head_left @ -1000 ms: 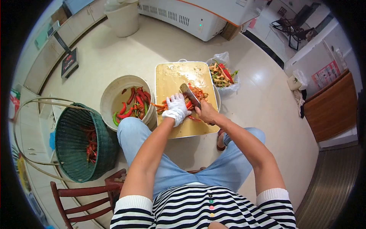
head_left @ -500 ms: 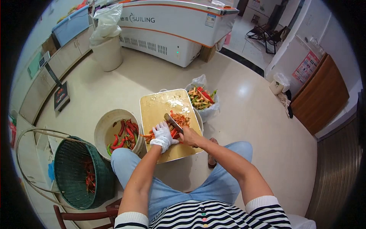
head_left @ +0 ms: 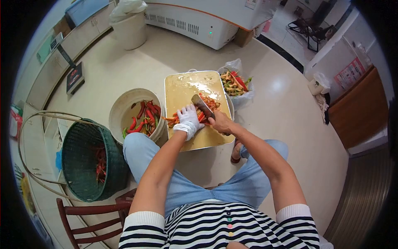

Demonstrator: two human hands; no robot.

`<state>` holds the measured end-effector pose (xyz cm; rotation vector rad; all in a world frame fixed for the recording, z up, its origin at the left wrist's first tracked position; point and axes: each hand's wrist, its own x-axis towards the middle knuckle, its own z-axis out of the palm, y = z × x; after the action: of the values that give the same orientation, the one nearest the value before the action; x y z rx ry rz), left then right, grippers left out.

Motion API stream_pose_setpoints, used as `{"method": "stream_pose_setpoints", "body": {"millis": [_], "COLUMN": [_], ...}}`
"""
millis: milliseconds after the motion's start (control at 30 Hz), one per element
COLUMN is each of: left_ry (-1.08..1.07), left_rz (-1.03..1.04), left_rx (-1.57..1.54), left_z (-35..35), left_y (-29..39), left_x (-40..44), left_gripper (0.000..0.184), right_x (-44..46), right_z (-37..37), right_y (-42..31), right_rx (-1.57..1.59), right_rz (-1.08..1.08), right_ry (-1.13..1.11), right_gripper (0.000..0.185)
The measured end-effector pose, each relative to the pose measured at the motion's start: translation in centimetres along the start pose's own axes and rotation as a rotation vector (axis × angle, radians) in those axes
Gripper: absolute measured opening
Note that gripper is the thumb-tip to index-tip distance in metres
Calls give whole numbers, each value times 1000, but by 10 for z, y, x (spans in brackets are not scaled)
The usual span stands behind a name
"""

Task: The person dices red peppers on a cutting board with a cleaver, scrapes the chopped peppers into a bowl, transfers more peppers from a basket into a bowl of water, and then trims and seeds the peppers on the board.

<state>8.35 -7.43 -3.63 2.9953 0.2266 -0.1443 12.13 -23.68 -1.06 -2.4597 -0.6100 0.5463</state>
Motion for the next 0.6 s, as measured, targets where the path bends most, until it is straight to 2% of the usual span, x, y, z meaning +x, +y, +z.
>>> {"method": "stream_pose_setpoints", "body": {"millis": [100, 167, 300, 333, 400, 467, 600], "left_ry": [0, -19, -38, -43, -49, -33, -44], "left_rz": [-17, -29, -40, -42, -43, -55, -51], "left_rx": [-15, -23, -41, -49, -56, -80, -93], "left_z": [4, 7, 7, 6, 5, 6, 1], "left_y": [-1, -2, -2, -2, -2, -1, -1], "left_x": [4, 3, 7, 7, 6, 6, 3], "left_gripper": [102, 101, 103, 105, 107, 117, 124], "right_x": [-7, -21, -41, -43, -48, -55, -59], "right_z": [-14, -27, -46, -42, -31, -21, 5], "right_y": [-2, -11, -14, -7, 4, 4, -7], "right_rx": [23, 133, 82, 81, -106, -61, 13], "right_rz": [-32, 78, 14, 15, -165, -124, -59], "right_ry": [7, -25, -10, -10, 147, 150, 198], "right_gripper": [29, 29, 30, 30, 30, 30, 30]}}
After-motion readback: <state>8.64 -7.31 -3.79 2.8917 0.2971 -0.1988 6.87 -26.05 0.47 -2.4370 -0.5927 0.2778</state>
